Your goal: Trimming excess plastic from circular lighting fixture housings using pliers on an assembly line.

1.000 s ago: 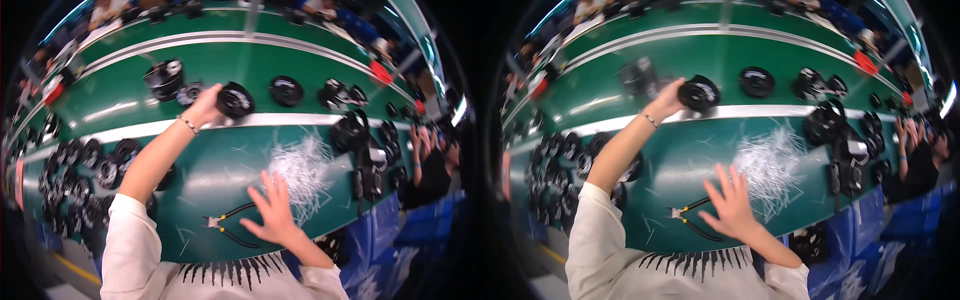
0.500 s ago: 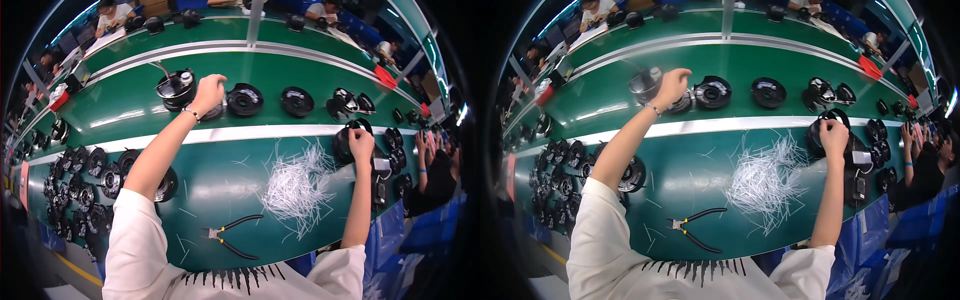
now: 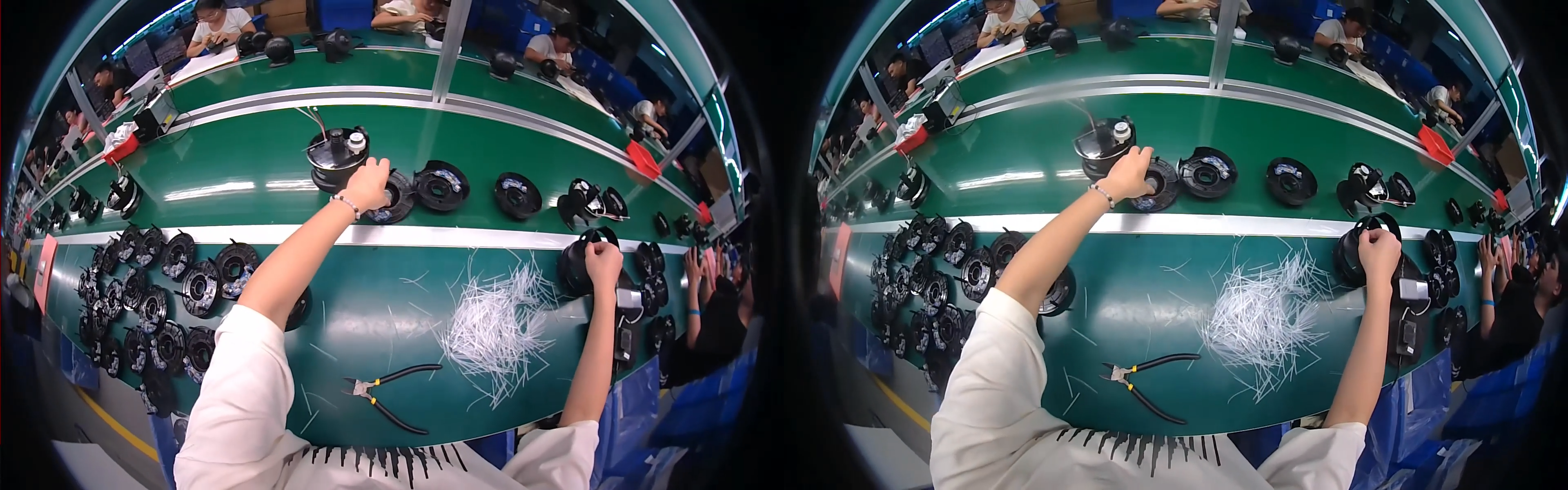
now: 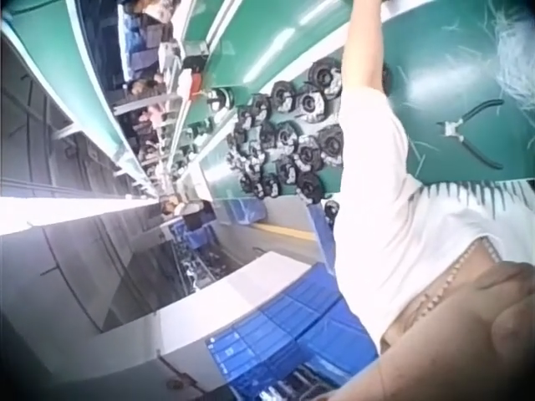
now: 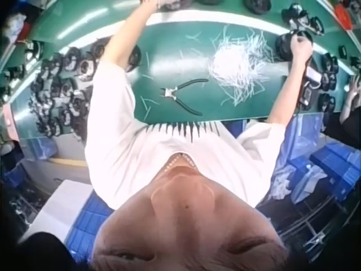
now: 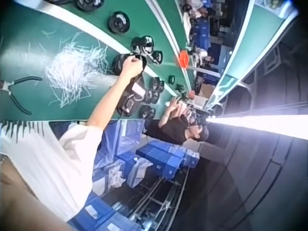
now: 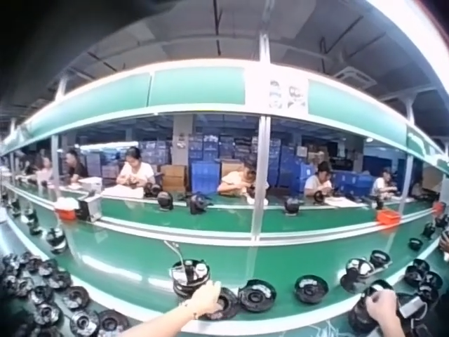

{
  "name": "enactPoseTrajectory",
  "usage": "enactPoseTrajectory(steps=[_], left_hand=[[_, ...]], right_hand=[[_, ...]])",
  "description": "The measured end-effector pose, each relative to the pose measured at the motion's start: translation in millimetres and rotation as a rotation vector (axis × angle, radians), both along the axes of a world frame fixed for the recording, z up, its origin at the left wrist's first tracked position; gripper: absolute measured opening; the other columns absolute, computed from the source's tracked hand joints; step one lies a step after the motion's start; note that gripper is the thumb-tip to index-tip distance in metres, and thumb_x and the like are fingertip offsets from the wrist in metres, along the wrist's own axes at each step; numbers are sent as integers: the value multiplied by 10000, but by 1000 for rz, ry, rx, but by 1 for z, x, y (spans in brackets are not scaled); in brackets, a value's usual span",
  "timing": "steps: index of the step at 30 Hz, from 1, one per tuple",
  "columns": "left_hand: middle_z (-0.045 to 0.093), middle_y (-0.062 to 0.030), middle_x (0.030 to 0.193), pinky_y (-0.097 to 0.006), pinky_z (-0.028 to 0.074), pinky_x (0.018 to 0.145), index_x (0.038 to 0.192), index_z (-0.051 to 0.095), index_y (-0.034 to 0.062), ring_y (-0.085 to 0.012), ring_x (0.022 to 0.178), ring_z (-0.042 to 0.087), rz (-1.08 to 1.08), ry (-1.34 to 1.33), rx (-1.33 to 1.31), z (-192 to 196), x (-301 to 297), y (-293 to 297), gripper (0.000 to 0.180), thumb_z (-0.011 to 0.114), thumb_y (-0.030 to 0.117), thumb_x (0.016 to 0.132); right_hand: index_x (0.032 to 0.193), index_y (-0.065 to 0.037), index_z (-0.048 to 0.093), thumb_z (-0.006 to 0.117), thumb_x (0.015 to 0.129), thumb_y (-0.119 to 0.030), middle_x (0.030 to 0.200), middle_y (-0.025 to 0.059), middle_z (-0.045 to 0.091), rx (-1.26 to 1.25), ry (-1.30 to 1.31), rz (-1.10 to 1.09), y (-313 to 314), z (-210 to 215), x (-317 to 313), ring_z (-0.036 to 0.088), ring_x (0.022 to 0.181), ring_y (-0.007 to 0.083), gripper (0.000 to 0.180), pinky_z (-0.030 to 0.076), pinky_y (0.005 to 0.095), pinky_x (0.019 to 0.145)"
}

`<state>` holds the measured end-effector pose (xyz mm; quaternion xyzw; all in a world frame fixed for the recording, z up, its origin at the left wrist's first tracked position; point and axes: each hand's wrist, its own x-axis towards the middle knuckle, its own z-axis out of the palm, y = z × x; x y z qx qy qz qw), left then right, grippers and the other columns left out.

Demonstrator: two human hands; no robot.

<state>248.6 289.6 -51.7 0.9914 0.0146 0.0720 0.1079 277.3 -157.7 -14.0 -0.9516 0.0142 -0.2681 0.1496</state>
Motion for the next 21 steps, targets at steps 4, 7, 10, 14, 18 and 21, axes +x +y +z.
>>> enactPoseTrajectory(steps=[4, 7, 10, 14, 18, 21], left_hand=[[562, -184, 906, -415, 464, 752, 958, 505, 9, -347, 878, 562, 31, -232, -234, 6, -16, 4, 404, 706, 169, 647], [595, -192, 873, -399, 458, 752, 951, 526, 7, -335, 871, 572, 130, -193, -344, 19, -38, 13, 358, 680, 186, 682], [600, -161, 918, -339, 453, 767, 979, 506, -15, -259, 886, 584, 159, -203, -647, 29, -73, 26, 335, 648, 176, 742], [569, -119, 1016, -275, 442, 800, 1079, 448, -55, -148, 917, 547, 79, -165, -1212, 32, -127, 33, 329, 578, 92, 816], [593, -85, 957, -250, 451, 778, 1042, 483, -46, -130, 846, 587, 38, -209, -1344, 49, -179, 29, 243, 539, 98, 854], [590, -94, 960, -249, 469, 764, 1051, 462, -38, -154, 847, 604, 77, -366, -1518, 52, -194, 25, 240, 532, 85, 856]], right_hand=[[685, -17, 660, 627, 688, -258, 662, 185, 606, 14, 65, 28, -4, 3, 7, 599, 676, 347, 243, 480, 392, 663], [676, -19, 653, 605, 699, -265, 658, 182, 604, -23, -71, -17, -9, 8, 14, 595, 663, 356, 252, 477, 404, 654], [657, -17, 632, 579, 728, -268, 631, 172, 599, -84, -178, -48, 0, 44, -4, 598, 625, 333, 267, 468, 407, 601], [631, 13, 581, 622, 736, -112, 523, 98, 552, 147, -292, 317, 78, 80, -74, 557, 483, 175, 169, 406, 278, 450], [624, -61, 534, 658, 622, -56, 528, 65, 495, 30, -153, 1016, 173, 54, -177, 499, 420, 211, 125, 383, 310, 376], [583, -56, 491, 604, 715, -162, 523, 91, 510, -10, 140, 1230, 214, 10, -224, 509, 395, 250, 203, 414, 350, 380]])
